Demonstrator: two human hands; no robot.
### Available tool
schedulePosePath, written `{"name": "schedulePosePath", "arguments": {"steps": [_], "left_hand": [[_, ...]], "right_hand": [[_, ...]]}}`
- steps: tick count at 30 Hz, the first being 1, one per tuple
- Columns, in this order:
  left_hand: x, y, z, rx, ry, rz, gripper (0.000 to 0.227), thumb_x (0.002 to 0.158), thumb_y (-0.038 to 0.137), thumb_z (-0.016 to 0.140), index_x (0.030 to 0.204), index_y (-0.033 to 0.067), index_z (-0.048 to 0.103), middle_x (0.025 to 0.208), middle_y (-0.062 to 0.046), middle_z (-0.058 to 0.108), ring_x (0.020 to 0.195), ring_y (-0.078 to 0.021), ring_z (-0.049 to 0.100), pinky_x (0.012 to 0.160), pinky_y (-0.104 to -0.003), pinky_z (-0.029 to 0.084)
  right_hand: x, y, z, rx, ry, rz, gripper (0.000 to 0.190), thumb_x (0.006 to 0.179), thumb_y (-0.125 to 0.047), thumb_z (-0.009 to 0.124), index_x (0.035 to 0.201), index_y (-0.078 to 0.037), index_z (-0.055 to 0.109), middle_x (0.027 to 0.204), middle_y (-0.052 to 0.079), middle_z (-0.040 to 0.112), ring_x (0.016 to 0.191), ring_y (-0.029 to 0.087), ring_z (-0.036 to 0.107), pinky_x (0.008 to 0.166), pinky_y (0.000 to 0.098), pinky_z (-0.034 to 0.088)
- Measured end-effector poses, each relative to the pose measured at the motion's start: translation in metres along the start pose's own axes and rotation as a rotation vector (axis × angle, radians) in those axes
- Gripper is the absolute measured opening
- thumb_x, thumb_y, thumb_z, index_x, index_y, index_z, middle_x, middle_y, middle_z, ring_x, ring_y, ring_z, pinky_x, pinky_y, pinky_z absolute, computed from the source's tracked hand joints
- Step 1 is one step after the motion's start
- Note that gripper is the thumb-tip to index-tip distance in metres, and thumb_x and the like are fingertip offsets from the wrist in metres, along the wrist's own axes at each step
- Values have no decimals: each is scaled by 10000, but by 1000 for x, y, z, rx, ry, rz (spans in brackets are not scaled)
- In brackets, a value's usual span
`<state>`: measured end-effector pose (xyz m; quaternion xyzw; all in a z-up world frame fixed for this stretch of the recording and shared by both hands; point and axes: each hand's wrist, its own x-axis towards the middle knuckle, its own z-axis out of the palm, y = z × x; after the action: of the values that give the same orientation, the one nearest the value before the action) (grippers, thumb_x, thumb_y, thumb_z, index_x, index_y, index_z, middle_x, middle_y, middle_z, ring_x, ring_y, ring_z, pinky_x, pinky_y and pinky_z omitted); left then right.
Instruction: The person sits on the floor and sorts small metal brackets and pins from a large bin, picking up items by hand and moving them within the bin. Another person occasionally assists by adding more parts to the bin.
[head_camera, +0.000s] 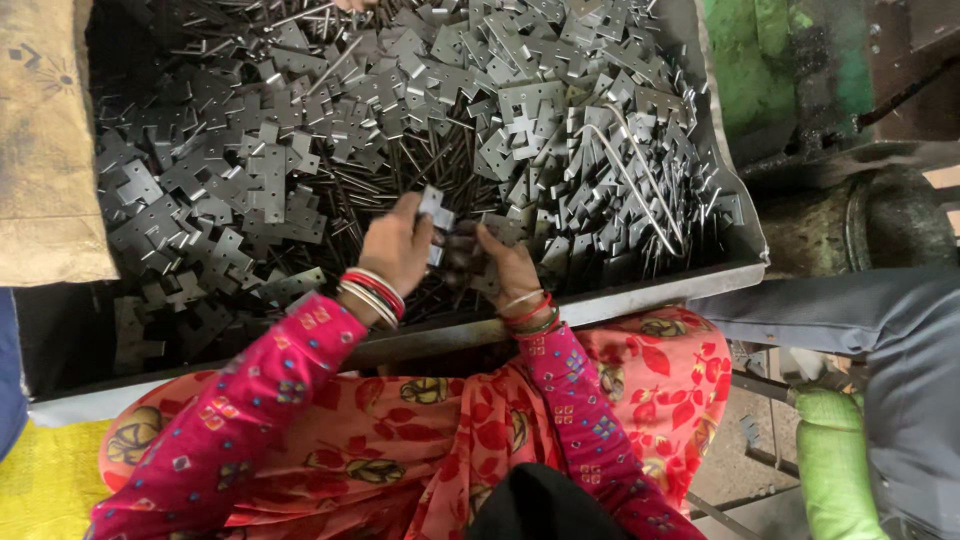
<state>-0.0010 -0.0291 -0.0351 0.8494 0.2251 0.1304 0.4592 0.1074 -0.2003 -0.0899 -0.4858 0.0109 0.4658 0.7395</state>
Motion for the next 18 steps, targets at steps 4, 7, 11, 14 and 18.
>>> {"name": "schedulePosePath", "arguments": {"steps": [4,7,11,14,18], "left_hand": [[-25,9,34,151,-152,72,559,936,262,613,1327,-79,406,744,-273,687,669,-467,680,638,-538,569],[-25,11,37,243,-117,29,485,925,212,584,1299,-61,437,734,-248,688,667,-453,688,628,-548,579],[14,-16,-24,503,-44,42,355,925,190,599,1214,-6,535,704,-218,690,668,-432,694,621,-541,576],[44,-51,-111,1091,329,24,339,895,167,654,1211,63,584,691,-105,703,589,-302,708,483,-422,540],[57,-122,-260,1259,560,-544,80,1048,203,643,1001,170,698,878,-71,738,773,-278,724,611,-437,532]], "right_hand": [[-1,7,22,53,117,-47,515,1029,-458,573,1297,-25,656,1161,69,733,981,181,706,881,344,570],[-2,13,33,161,-66,-36,607,1002,-513,598,1343,-12,622,1235,78,708,1076,196,684,966,334,534],[7,-2,25,-494,-89,-341,695,961,-471,741,1411,26,562,1334,130,668,1203,204,642,1056,330,494],[15,-25,4,-1611,278,-276,706,901,-510,753,1426,-82,554,1214,198,707,1057,327,710,900,418,556],[31,-44,-26,-2059,309,-617,785,734,-372,856,1378,-71,524,1223,212,625,1102,417,608,874,494,516]]}}
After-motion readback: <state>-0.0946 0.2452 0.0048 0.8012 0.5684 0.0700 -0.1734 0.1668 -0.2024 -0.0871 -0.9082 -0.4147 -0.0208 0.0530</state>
